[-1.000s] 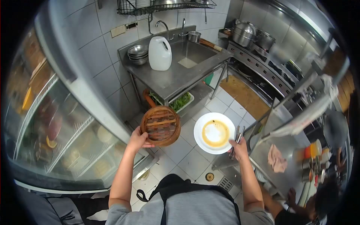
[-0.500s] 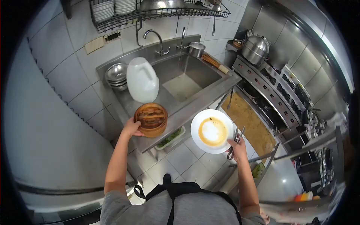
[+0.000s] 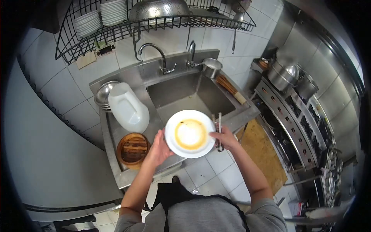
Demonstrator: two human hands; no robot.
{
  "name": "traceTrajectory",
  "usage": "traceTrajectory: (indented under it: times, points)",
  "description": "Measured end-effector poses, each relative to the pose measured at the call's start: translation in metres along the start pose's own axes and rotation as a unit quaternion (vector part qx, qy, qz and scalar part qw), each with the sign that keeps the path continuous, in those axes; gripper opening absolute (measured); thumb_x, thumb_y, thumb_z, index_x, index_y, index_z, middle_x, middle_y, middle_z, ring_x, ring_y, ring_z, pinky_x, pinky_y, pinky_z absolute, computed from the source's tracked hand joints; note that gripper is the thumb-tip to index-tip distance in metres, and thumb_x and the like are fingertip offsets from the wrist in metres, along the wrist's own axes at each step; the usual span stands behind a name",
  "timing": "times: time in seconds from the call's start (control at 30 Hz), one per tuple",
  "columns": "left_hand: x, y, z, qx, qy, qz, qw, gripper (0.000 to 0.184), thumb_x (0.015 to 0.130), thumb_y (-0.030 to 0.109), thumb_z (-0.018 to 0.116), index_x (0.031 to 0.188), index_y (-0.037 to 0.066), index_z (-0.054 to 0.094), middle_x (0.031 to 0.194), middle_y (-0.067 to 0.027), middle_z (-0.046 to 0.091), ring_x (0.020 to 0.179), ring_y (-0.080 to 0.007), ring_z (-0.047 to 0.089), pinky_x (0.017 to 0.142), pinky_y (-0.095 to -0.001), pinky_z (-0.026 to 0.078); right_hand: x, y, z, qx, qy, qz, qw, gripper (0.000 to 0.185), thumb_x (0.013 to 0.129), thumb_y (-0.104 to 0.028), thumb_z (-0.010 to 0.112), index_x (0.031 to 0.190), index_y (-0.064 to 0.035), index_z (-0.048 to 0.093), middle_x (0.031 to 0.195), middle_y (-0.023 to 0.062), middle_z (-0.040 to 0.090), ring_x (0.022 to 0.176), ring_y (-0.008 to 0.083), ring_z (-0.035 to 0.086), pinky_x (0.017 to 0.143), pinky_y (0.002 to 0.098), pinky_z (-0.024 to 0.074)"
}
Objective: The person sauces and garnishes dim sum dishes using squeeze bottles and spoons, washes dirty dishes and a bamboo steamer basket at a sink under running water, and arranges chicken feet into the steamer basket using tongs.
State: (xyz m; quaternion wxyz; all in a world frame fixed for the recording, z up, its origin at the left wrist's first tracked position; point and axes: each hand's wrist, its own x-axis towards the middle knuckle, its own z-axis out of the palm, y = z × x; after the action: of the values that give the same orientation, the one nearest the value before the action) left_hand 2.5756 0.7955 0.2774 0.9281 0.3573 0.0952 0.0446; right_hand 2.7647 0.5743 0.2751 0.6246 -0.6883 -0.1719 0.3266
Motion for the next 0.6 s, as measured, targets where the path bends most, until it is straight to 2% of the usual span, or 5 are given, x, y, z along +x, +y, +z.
traceTrajectory:
  times: [0.27, 0.33, 0.4, 0.53, 0.6]
  points:
    - [0.111, -0.003, -0.038, -0.124, 0.105, 0.062, 0.985, 0.056, 0.096, 0.044, 0.033, 0.137, 0.006, 0.032, 0.137, -0.0105, 0.043, 0.125, -0.0273, 0.041, 0.104, -0.0415, 0.034, 0.158, -0.021, -0.028, -0.055, -0.179, 0.079, 0.979, 0.036, 0.085, -0.029, 0.063, 0.108, -0.0018, 0.054, 0.089, 0.0080, 0.063, 0.076, 0.0166, 0.064, 0.062, 0.0312, 0.0552]
    - [0.131, -0.001, -0.036, -0.133, 0.109, 0.075, 0.982, 0.057, 0.096, 0.045, 0.033, 0.137, 0.006, 0.032, 0.137, -0.0106, 0.042, 0.125, -0.0270, 0.042, 0.104, -0.0417, 0.035, 0.209, -0.038, -0.048, -0.260, -0.095, -0.059, 0.959, 0.022, 0.086, -0.020, 0.060, 0.101, -0.0040, 0.056, 0.088, 0.0109, 0.065, 0.079, 0.0221, 0.066, 0.068, 0.0374, 0.0553]
    - [0.148, -0.001, -0.036, -0.130, 0.129, 0.089, 0.979, 0.056, 0.096, 0.044, 0.033, 0.137, 0.006, 0.033, 0.137, -0.0106, 0.043, 0.124, -0.0273, 0.043, 0.103, -0.0423, 0.036, 0.274, -0.054, -0.069, -0.581, 0.003, -0.135, 0.803, 0.023, 0.081, -0.016, 0.060, 0.100, -0.0031, 0.057, 0.102, 0.0182, 0.063, 0.092, 0.0318, 0.062, 0.078, 0.0438, 0.0515]
    - [0.187, 0.001, -0.025, -0.107, 0.174, 0.103, 0.973, 0.056, 0.096, 0.044, 0.035, 0.136, 0.005, 0.034, 0.135, -0.0116, 0.045, 0.122, -0.0282, 0.045, 0.102, -0.0425, 0.037, 0.404, -0.054, -0.116, -0.764, 0.051, -0.257, 0.590, 0.034, 0.082, -0.015, 0.052, 0.113, -0.0011, 0.057, 0.144, 0.0232, 0.026, 0.131, 0.0337, 0.033, 0.098, 0.0462, 0.0371]
    - [0.210, 0.001, -0.016, -0.107, 0.232, 0.101, 0.962, 0.055, 0.096, 0.044, 0.038, 0.135, 0.005, 0.035, 0.133, -0.0121, 0.046, 0.121, -0.0276, 0.046, 0.102, -0.0423, 0.036, 0.445, -0.070, -0.120, -0.710, 0.070, -0.337, 0.615, 0.038, 0.085, -0.014, 0.047, 0.120, 0.0011, 0.053, 0.144, 0.0221, 0.026, 0.134, 0.0347, 0.026, 0.103, 0.0458, 0.0307]
